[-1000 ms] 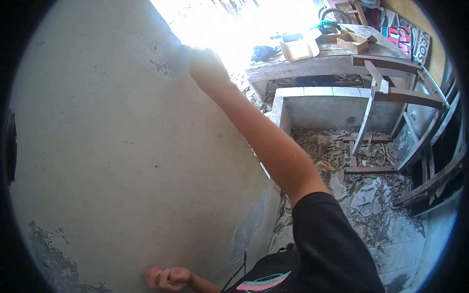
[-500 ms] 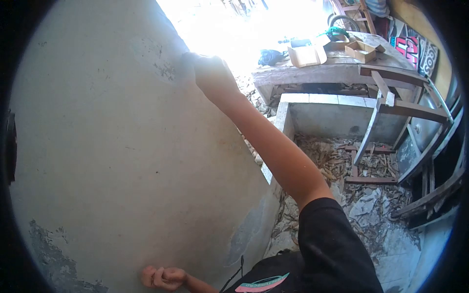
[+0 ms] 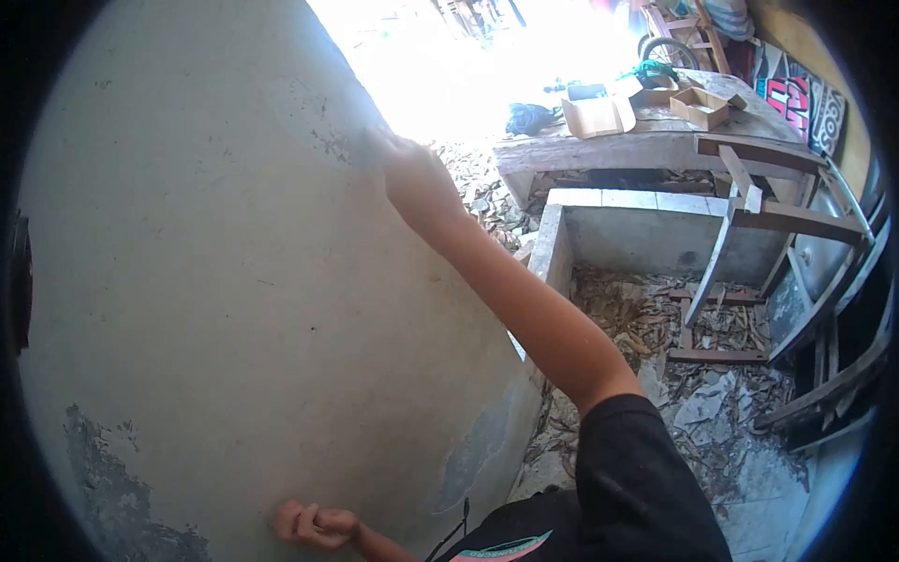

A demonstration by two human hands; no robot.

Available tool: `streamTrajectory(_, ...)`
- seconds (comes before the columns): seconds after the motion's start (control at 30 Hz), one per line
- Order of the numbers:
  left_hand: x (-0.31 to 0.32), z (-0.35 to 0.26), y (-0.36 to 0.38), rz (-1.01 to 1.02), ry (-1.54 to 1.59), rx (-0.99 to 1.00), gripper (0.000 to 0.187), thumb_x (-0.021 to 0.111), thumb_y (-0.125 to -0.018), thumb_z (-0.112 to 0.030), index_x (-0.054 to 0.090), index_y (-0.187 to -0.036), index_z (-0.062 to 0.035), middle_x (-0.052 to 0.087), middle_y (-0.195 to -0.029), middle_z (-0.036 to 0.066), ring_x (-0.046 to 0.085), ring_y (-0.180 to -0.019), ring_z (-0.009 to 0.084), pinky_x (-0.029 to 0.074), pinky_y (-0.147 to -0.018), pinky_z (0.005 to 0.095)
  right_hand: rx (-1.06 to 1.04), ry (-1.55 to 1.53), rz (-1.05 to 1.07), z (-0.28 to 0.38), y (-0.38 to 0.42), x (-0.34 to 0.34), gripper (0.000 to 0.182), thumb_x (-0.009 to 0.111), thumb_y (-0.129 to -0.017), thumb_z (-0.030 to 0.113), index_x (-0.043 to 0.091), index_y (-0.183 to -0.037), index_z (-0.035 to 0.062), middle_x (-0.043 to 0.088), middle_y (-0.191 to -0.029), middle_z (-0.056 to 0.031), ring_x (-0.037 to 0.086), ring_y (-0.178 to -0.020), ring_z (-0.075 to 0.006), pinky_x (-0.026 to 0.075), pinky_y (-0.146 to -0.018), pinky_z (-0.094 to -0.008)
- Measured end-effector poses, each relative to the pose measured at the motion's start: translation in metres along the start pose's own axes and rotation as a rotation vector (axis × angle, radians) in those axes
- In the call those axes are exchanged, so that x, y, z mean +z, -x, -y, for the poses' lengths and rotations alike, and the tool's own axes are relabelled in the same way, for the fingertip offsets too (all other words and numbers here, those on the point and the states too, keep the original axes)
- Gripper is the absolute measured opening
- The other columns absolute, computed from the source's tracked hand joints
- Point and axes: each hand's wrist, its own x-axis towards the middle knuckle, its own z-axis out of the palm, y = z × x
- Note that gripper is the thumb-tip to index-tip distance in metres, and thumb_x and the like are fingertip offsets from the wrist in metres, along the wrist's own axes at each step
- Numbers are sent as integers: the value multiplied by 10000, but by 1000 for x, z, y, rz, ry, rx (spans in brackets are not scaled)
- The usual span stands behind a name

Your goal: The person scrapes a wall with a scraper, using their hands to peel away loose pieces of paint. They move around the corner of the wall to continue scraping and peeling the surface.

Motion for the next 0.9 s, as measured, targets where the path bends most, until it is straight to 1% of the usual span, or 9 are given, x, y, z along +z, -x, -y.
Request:
streamTrajectory(0.13,1,-3,4,-5,-23,-15,143,420,-947,-111,523,-875,-45,492,-978,136,515,-880,285,438,-764,436,-136,18,-104,-12,8,8,342,504,-977,-6,615,-1299,-39,677,-1061,-310,710,-936,-404,571,-764,-458)
streamTrajectory(0.33,-1,1,-1,19,-21,24,157,421,-950,-116,527,-861,-42,499,-968,141,521,-881,290,447,-763,443,308,53,214,-69,-22,8,323,541,-959,18,637,-1261,-41,680,-1108,-284,694,-972,-418,565,-807,-468)
streamTrajectory(0.4,0,0,0,11,-43,22,166,426,-957,-124,527,-856,-39,504,-965,145,525,-881,293,452,-769,445,91,68,75,-116,21,10,317,552,-963,43,645,-1256,-33,688,-1107,-265,683,-1000,-419,541,-849,-472)
streamTrajectory(0.53,-1,-2,1,49,-145,16,186,440,-972,-143,530,-858,-27,518,-971,162,538,-885,307,464,-787,460,326,94,255,-188,169,-39,259,599,-962,107,675,-1185,-1,705,-1082,-226,663,-995,-419,530,-892,-479)
streamTrajectory(0.57,-2,-3,0,73,-176,18,188,442,-972,-144,532,-861,-22,522,-976,168,542,-888,311,467,-792,466,443,251,496,-219,226,-65,294,598,-958,107,659,-1224,-3,694,-1118,-225,641,-1029,-429,513,-925,-483)
streamTrajectory(0.67,-6,-2,9,122,-261,-11,216,447,-998,-165,548,-888,-9,535,-991,191,557,-907,334,473,-806,488,320,499,1033,-313,445,-174,360,522,-973,181,626,-1298,65,634,-1283,-214,613,-1134,-405,487,-1005,-492)
streamTrajectory(0.7,-7,-3,12,161,-318,-17,214,446,-1032,-165,550,-956,6,540,-1036,206,562,-949,351,477,-828,490,786,618,1474,-323,503,-216,379,522,-977,236,627,-1295,56,629,-1323,-192,600,-1205,-384,477,-1041,-477)
streamTrajectory(0.73,-6,-4,17,137,-355,-62,215,444,-1043,-169,546,-994,13,541,-1058,210,563,-968,357,476,-840,489,907,675,1683,-273,499,-276,383,508,-955,146,661,-1288,34,676,-1242,-221,662,-1129,-369,524,-990,-475)
streamTrajectory(0.9,20,-22,21,100,-736,-200,261,433,-1078,-187,504,-1186,40,539,-1182,234,552,-1088,381,448,-924,491,1282,393,1932,-223,519,-371,404,517,-955,232,659,-1259,7,689,-1214,-212,676,-1098,-367,535,-946,-475)
